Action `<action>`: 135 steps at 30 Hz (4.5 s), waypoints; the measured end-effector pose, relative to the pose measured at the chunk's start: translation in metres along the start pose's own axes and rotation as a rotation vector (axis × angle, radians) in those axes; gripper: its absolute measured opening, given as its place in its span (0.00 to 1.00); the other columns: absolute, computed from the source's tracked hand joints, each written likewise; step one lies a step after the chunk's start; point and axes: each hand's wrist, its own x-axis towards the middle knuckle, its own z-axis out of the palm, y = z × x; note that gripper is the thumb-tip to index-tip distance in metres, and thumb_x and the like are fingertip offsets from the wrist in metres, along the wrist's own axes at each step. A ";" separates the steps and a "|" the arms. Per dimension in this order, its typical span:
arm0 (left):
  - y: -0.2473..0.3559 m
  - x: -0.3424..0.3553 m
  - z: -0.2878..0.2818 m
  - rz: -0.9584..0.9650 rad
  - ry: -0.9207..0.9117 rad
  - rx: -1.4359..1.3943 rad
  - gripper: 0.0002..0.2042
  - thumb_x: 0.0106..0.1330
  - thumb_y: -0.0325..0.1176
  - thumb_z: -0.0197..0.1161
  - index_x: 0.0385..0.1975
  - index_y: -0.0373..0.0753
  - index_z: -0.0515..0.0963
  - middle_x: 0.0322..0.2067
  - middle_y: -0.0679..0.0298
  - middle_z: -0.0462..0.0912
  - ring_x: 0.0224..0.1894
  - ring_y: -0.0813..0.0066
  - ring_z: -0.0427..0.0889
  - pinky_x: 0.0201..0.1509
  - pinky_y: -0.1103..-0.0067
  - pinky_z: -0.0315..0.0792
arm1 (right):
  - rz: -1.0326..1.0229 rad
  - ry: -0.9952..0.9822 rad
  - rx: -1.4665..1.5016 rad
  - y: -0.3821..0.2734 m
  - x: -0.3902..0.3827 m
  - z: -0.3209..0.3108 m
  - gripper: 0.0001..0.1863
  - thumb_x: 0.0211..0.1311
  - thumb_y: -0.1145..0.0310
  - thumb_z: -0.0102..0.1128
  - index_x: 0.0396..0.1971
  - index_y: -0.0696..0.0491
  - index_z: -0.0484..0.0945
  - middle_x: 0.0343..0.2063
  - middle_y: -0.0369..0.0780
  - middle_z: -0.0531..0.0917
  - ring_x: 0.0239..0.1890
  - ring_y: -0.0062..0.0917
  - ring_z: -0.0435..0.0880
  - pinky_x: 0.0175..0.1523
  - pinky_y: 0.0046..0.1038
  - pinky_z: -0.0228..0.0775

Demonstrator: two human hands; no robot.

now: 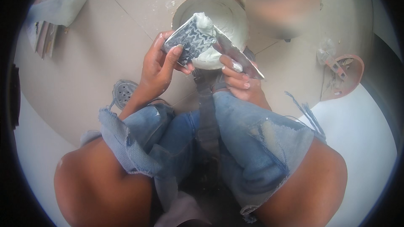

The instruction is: The person scoops white paste from a metal bowl using a trowel and applies it to a patterned rectangular tile. They repeatedly smooth the paste onto the tile surface.

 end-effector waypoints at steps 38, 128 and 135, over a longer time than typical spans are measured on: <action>0.005 -0.012 0.010 0.004 0.118 0.002 0.16 0.84 0.33 0.51 0.61 0.27 0.64 0.44 0.47 0.85 0.38 0.65 0.91 0.39 0.76 0.89 | -0.112 0.238 -0.409 0.001 0.008 0.011 0.18 0.83 0.69 0.46 0.65 0.59 0.71 0.29 0.29 0.70 0.20 0.07 0.60 0.19 0.13 0.54; -0.003 -0.010 -0.027 -0.382 -0.134 -0.310 0.23 0.81 0.46 0.57 0.63 0.33 0.65 0.39 0.56 0.82 0.26 0.71 0.83 0.17 0.83 0.73 | -1.045 0.097 -1.820 -0.012 -0.013 0.038 0.11 0.67 0.79 0.70 0.47 0.58 0.81 0.38 0.41 0.89 0.41 0.22 0.88 0.47 0.26 0.81; 0.004 -0.003 -0.021 -0.469 -0.167 -0.406 0.24 0.83 0.43 0.54 0.69 0.34 0.63 0.36 0.60 0.80 0.18 0.84 0.67 0.15 0.89 0.56 | -0.883 -0.155 -1.818 -0.014 -0.021 0.043 0.10 0.69 0.78 0.69 0.46 0.59 0.79 0.39 0.43 0.86 0.41 0.29 0.85 0.49 0.32 0.78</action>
